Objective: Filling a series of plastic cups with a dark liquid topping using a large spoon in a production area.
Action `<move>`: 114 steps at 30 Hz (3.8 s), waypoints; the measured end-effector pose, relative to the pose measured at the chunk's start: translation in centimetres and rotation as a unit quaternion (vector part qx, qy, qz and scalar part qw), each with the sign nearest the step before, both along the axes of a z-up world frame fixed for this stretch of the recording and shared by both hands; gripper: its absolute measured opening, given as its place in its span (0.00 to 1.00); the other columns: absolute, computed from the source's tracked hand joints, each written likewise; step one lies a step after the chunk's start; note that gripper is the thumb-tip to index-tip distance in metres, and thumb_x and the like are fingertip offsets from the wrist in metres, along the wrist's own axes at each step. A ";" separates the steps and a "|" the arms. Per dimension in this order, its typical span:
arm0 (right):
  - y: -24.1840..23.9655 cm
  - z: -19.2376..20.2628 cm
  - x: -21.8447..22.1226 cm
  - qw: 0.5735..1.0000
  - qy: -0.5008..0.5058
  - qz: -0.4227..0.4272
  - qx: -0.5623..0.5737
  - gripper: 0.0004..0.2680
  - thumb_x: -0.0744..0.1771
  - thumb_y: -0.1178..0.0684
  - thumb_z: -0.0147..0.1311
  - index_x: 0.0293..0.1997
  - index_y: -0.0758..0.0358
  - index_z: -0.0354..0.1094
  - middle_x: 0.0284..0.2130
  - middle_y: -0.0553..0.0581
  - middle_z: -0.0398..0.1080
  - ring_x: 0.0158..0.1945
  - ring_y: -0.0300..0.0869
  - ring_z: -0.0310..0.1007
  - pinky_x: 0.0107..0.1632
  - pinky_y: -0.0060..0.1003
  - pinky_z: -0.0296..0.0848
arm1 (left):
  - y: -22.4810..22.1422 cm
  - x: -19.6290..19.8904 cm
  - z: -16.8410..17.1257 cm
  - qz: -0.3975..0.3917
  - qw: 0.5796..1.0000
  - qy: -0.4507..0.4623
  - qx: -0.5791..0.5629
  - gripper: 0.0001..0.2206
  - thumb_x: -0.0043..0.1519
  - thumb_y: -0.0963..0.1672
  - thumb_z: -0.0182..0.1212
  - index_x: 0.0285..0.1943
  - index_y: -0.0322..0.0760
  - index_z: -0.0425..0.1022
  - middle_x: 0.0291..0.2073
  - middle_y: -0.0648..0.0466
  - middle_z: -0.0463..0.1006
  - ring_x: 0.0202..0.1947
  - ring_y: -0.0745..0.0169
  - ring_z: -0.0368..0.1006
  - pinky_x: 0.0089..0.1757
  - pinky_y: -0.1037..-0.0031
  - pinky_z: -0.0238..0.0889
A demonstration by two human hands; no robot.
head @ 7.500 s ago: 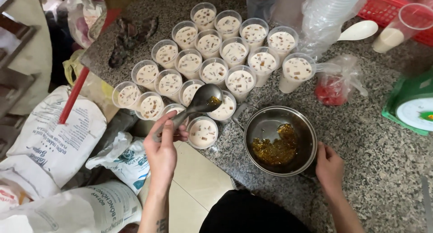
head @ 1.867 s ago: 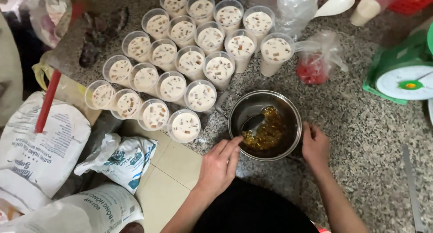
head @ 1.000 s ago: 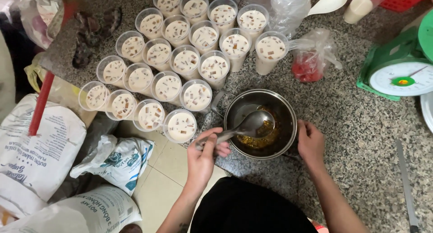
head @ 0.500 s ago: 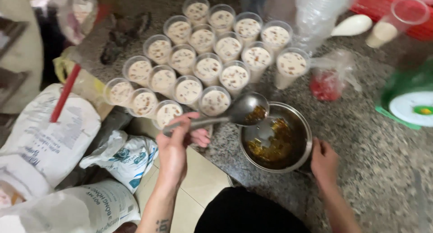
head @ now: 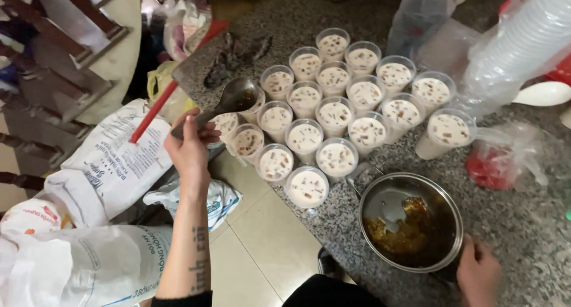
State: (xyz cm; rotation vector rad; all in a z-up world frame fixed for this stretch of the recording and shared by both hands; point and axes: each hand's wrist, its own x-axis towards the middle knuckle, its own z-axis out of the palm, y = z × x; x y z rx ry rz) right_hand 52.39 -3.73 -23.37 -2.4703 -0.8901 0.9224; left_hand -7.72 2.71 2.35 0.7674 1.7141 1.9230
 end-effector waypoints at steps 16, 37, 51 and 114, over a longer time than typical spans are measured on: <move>0.6 4.8 -2.5 0.997 0.029 -0.062 -0.034 0.20 0.81 0.34 0.49 0.67 0.61 0.82 0.61 0.70 0.80 0.63 0.70 0.75 0.64 0.63 0.68 | 2.4 -1.5 -2.1 0.004 0.995 0.075 -0.064 0.16 0.79 0.45 0.50 0.65 0.33 0.82 0.32 0.49 0.83 0.31 0.61 0.81 0.37 0.70 0.79; 0.0 2.6 -1.9 0.999 -0.013 -0.036 0.000 0.22 0.82 0.34 0.52 0.57 0.67 0.84 0.51 0.75 0.82 0.55 0.69 0.77 0.55 0.60 0.68 | -0.4 -2.5 -0.6 0.070 0.997 -0.005 -0.026 0.15 0.78 0.44 0.50 0.61 0.31 0.82 0.32 0.46 0.85 0.29 0.58 0.83 0.34 0.71 0.82; -0.5 1.8 -1.5 0.998 -0.004 -0.034 0.047 0.22 0.82 0.36 0.54 0.53 0.71 0.82 0.46 0.76 0.80 0.50 0.65 0.76 0.52 0.60 0.66 | -3.8 -1.5 -1.5 0.047 0.951 0.302 -0.054 0.17 0.80 0.46 0.53 0.66 0.29 0.83 0.45 0.44 0.88 0.40 0.58 0.85 0.43 0.66 0.78; -2.3 4.1 -2.6 0.977 0.103 0.027 0.183 0.17 0.82 0.45 0.49 0.51 0.66 0.84 0.22 0.61 0.71 0.29 0.41 0.61 0.33 0.43 0.61 | -8.1 21.9 -6.7 -0.357 0.904 -0.096 -0.213 0.14 0.76 0.41 0.55 0.58 0.27 0.86 0.34 0.31 0.89 0.31 0.55 0.87 0.37 0.69 0.87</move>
